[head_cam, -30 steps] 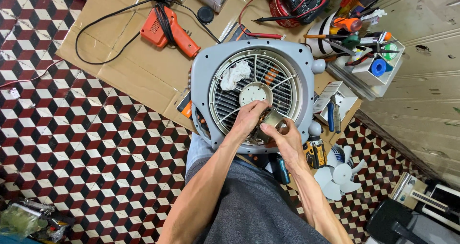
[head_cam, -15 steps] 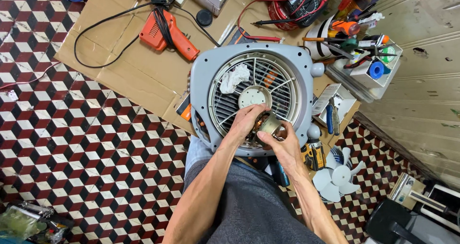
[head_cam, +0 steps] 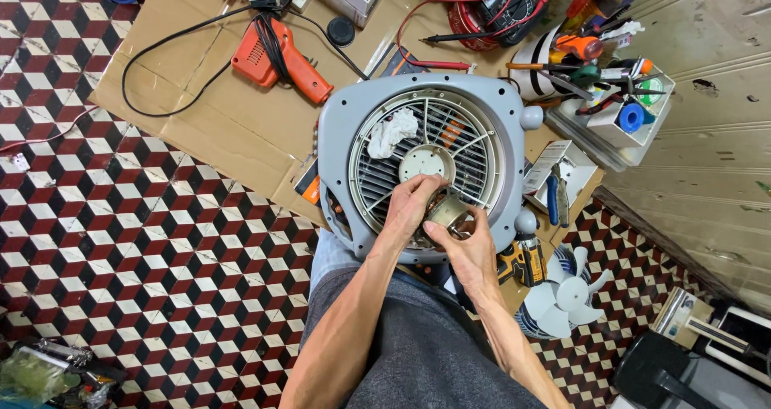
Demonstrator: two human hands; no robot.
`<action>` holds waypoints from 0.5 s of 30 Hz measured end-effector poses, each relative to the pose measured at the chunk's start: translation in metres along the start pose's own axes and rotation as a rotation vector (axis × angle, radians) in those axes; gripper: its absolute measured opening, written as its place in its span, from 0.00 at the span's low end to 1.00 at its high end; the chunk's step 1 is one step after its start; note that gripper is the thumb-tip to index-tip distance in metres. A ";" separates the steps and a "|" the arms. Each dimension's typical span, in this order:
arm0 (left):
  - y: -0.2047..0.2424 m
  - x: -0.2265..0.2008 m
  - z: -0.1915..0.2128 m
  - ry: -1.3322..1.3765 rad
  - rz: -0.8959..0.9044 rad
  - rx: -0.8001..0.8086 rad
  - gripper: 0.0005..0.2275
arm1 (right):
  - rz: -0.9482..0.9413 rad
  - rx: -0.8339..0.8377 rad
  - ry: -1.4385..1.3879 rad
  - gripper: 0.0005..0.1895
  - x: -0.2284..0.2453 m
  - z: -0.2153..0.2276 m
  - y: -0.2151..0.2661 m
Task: The recorder is disassembling an electric fan motor and cleaning the internal components with a white cloth.
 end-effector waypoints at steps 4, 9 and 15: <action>0.002 -0.002 0.002 0.030 0.017 -0.008 0.16 | -0.004 -0.004 0.032 0.44 0.002 0.000 0.002; -0.003 0.007 0.003 0.045 0.058 0.055 0.15 | -0.008 0.062 -0.045 0.46 -0.008 -0.002 -0.009; -0.002 0.002 -0.004 0.031 0.124 0.106 0.15 | -0.012 0.087 -0.126 0.48 -0.019 -0.004 -0.016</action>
Point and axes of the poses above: each hand's wrist, its own y-axis away from the middle knuckle, its own z-axis out of the back of the hand, x = y × z, the point moved 10 cm from there along -y, towards the middle knuckle
